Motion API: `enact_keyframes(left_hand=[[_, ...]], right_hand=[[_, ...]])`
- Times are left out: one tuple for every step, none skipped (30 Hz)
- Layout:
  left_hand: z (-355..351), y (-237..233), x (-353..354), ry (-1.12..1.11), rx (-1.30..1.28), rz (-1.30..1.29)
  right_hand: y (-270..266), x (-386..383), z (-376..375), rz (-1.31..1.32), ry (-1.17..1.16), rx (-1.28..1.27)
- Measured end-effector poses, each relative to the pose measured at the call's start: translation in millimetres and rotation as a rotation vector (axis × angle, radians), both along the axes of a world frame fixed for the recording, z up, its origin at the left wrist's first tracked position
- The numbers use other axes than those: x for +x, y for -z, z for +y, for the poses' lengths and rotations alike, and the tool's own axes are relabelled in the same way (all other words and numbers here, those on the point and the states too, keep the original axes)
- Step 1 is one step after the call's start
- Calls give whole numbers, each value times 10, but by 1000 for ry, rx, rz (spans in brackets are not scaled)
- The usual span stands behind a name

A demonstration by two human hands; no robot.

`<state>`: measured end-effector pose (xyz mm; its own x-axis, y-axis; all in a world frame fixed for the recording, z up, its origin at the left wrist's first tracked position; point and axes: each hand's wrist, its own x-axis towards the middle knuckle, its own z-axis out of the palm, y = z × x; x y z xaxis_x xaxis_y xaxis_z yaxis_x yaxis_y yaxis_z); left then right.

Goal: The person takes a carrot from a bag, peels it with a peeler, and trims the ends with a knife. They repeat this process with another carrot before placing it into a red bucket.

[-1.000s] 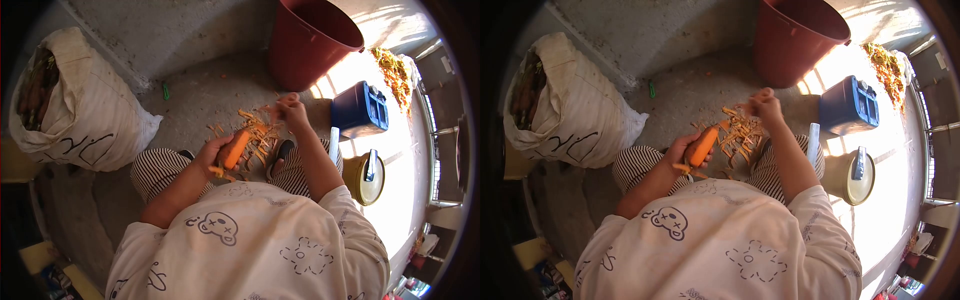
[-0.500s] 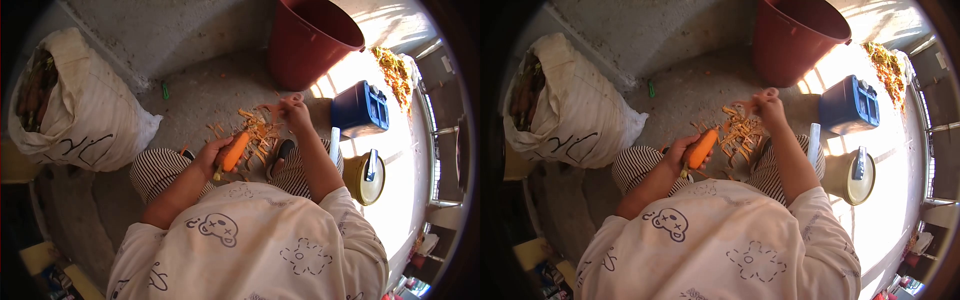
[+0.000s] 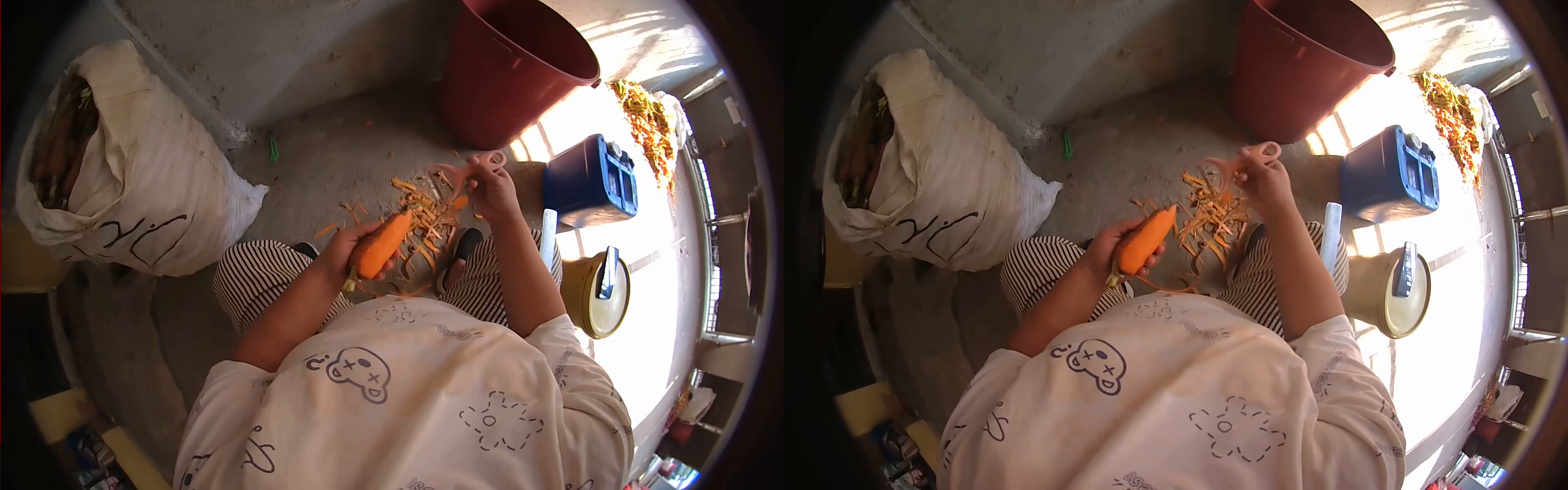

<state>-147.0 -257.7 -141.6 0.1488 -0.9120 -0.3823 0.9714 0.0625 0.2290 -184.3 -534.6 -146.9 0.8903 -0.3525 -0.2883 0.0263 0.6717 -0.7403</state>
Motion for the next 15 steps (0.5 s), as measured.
enact_keyframes(left_hand=[[-31,4,5,-5,4,18],[-62,-14,4,4,21,-1],[-82,-51,5,13,39,-20],[-89,-77,7,22,60,-39],[-92,-85,9,25,78,-57],[-92,-89,10,26,95,-75],[-82,-93,-2,32,115,-91],[-62,-102,-31,40,151,-123],[-36,-113,-50,45,184,-160],[-17,-132,-41,54,220,-197],[-26,-168,-41,-2,247,-193],[-38,-218,-54,-66,275,-185],[-47,-238,-67,-121,305,-176],[-63,-218,-63,-120,286,-137],[-88,-193,-42,-119,266,-103]], right_hand=[[-119,-44,98,-12,-77,23],[-252,-53,281,-27,-154,43],[-335,-54,434,-42,-232,65],[-374,-63,534,-41,-291,59],[-402,-72,618,-41,-351,54],[-414,-75,654,-39,-412,47],[-299,-45,565,50,-302,-68],[-86,29,363,139,-192,-185],[67,74,185,222,-82,-305],[141,37,57,196,-30,-236],[110,2,-17,176,11,-168],[108,8,-40,158,44,-101],[142,-2,-3,117,-11,-81],[-72,-19,200,74,-59,-61],[-261,-37,384,28,-105,-42]])
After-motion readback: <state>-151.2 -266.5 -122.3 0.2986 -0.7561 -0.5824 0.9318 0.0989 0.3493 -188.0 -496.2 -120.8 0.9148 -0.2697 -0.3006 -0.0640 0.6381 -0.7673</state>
